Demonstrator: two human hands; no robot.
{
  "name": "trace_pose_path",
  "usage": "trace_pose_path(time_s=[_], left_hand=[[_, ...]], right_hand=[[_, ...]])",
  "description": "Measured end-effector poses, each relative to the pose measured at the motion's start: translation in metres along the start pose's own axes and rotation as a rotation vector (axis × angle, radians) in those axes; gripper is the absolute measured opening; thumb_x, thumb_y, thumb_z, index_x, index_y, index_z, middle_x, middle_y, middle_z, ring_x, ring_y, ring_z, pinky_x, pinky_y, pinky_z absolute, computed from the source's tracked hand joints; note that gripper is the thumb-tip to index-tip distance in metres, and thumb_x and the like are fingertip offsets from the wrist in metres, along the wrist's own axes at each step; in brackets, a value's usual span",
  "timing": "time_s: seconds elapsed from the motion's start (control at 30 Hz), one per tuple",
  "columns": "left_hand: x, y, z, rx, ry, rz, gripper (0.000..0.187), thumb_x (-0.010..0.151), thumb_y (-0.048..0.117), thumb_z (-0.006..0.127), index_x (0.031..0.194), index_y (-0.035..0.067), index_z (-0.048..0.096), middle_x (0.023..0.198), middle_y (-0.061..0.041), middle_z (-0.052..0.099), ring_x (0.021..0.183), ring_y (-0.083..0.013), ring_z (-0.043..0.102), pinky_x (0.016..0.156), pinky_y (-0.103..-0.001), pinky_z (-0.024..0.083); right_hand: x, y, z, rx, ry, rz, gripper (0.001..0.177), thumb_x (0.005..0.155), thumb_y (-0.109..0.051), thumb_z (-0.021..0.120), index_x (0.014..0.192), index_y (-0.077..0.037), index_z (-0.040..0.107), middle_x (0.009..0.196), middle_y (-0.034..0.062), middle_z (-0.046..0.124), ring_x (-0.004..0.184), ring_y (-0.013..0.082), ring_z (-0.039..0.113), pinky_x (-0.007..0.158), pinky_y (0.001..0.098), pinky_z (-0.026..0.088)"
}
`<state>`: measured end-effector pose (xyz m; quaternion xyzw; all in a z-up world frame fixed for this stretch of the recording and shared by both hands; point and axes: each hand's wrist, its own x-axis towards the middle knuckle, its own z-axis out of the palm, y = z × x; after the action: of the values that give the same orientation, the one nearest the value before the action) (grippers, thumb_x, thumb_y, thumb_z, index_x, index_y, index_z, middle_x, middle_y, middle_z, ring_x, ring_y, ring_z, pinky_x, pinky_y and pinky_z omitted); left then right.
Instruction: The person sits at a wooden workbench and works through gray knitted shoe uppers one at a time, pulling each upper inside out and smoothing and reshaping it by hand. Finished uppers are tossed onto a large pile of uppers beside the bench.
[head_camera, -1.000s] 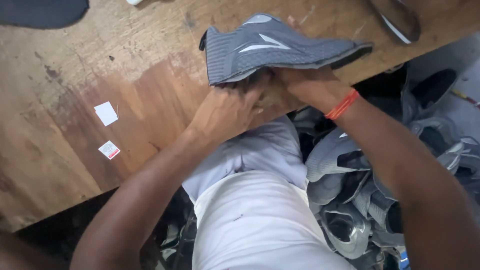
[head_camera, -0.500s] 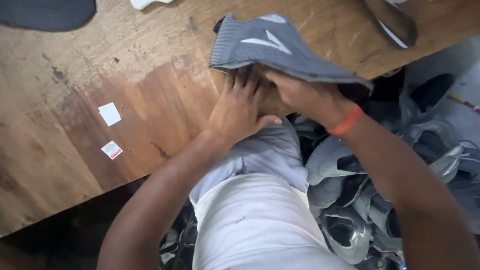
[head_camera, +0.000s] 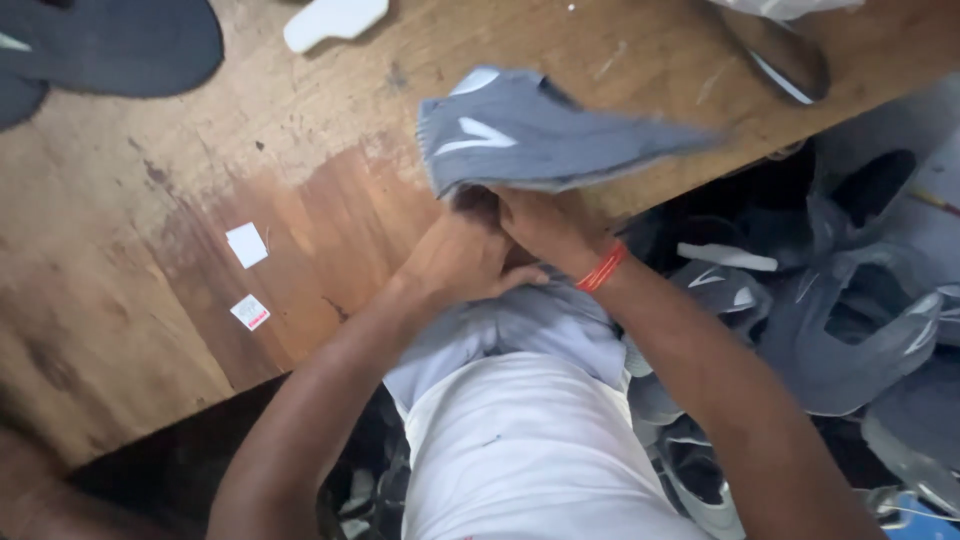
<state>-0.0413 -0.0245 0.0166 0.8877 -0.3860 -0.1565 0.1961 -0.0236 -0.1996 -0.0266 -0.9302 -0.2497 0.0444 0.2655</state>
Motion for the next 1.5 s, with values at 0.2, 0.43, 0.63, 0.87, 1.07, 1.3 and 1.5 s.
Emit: trace_pose_path(time_s=[0.2,0.43,0.63,0.87,1.07,1.3,1.5], left_hand=[[-0.033,0.024,-0.026,0.192,0.19,0.012,0.044,0.103,0.039,0.058,0.135,0.009,0.059,0.135,-0.018,0.062,0.128,-0.0383,0.061,0.111,-0.051,0.048],[-0.009,-0.019,-0.032,-0.147,0.58,-0.506,0.07,0.095,-0.003,0.053,0.162,0.008,0.038,0.149,-0.03,0.05,0.13,-0.0476,0.053,0.106,-0.051,0.049],[-0.023,0.039,-0.064,-0.439,0.608,-0.508,0.069,0.093,0.013,0.068,0.155,0.001,0.038,0.136,-0.024,0.056,0.12,-0.0415,0.061,0.107,-0.051,0.049],[-0.036,0.062,-0.106,-0.178,0.766,0.013,0.055,0.083,0.026,0.082,0.124,-0.002,0.059,0.126,-0.022,0.063,0.127,-0.0431,0.058,0.115,-0.055,0.038],[-0.026,0.067,-0.082,-0.118,0.57,0.108,0.038,0.087,0.036,0.081,0.098,0.002,0.068,0.087,-0.012,0.068,0.091,-0.0312,0.066,0.086,-0.043,0.052],[-0.018,0.109,-0.081,-0.07,0.795,0.052,0.038,0.088,0.039,0.078,0.092,0.003,0.065,0.081,-0.011,0.065,0.084,-0.0314,0.066,0.082,-0.043,0.052],[-0.018,0.111,-0.058,-0.049,0.773,0.102,0.027,0.098,0.024,0.073,0.107,0.0,0.066,0.084,-0.012,0.065,0.086,-0.0312,0.065,0.082,-0.042,0.052]], right_hand=[[-0.009,-0.011,-0.001,0.021,0.078,-0.151,0.045,0.097,-0.019,0.056,0.141,-0.01,0.06,0.135,0.0155,0.064,0.123,0.0368,0.062,0.102,0.0497,0.048],[-0.009,-0.026,-0.002,-0.1,0.18,-0.124,0.045,0.093,-0.024,0.067,0.136,-0.01,0.06,0.141,0.0145,0.059,0.128,0.0377,0.056,0.111,0.0513,0.043],[-0.014,-0.052,-0.023,0.166,0.265,0.007,0.048,0.092,-0.021,0.067,0.137,-0.004,0.06,0.131,0.0203,0.062,0.119,0.0409,0.062,0.101,0.0484,0.049],[-0.048,-0.049,-0.101,1.692,0.348,0.177,0.05,0.099,-0.01,0.072,0.144,0.002,0.052,0.135,0.0135,0.065,0.126,0.0265,0.063,0.112,0.0444,0.049],[-0.064,-0.049,-0.092,1.831,0.424,-0.031,0.061,0.099,-0.024,0.075,0.147,0.005,0.048,0.133,0.0179,0.068,0.125,0.0308,0.068,0.111,0.0495,0.054],[-0.045,-0.084,-0.113,1.469,0.787,0.224,0.052,0.1,-0.048,0.055,0.13,-0.006,0.054,0.111,0.0052,0.07,0.101,0.0166,0.069,0.092,0.0349,0.057],[-0.051,-0.031,-0.05,1.618,0.713,0.194,0.056,0.117,-0.058,0.038,0.105,-0.009,0.061,0.082,-0.0026,0.059,0.07,0.0083,0.057,0.061,0.024,0.047]])
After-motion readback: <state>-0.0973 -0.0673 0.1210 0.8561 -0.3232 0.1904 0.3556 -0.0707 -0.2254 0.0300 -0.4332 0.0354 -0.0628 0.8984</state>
